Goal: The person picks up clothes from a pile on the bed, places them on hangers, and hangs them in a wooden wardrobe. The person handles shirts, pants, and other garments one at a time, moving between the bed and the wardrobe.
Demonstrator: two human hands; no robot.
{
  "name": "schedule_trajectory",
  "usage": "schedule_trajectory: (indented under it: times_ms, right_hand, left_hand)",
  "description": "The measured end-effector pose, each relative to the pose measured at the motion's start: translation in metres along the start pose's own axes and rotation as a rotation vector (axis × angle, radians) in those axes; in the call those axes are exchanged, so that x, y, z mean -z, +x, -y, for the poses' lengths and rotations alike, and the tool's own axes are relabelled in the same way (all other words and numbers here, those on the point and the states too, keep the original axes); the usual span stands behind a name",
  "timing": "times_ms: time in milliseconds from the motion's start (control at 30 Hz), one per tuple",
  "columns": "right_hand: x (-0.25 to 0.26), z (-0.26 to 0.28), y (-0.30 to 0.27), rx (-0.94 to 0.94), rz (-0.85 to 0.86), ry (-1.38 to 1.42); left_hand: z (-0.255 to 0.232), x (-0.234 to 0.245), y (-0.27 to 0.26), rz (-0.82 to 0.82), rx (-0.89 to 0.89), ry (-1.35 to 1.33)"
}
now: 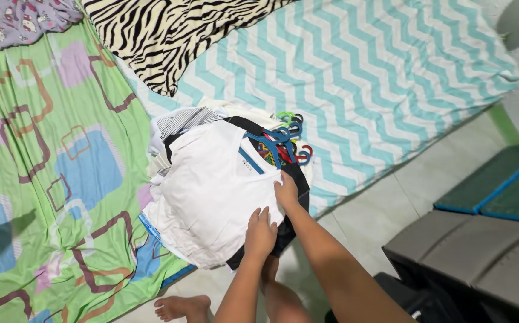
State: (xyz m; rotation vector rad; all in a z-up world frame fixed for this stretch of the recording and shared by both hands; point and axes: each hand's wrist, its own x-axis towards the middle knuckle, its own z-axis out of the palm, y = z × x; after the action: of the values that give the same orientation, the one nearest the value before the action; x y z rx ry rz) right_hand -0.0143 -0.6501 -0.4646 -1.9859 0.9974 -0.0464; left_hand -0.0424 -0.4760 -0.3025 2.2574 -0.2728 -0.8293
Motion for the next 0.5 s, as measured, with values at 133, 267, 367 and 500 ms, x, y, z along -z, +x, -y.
schedule_trajectory:
  times_ms: [133,267,367,500]
  right_hand:
    - [-0.022,0.004,0.026,-0.052,-0.018,-0.237]
    - [-0.018,0.032,0.028,-0.25,0.042,-0.384]
    - [-0.004,0.047,0.021,-0.238,0.048,-0.412]
    - [0.017,0.064,-0.003,0.053,0.12,-0.213]
  left_hand:
    - [0.01,-0.008,0.03,-0.053,0.058,-0.04]
    - [0.03,-0.011,0.036,-0.09,0.062,-0.035]
    - [0.048,-0.017,0.026,-0.111,0.09,-0.04]
    - [0.064,-0.022,0.011,-0.122,0.152,-0.144]
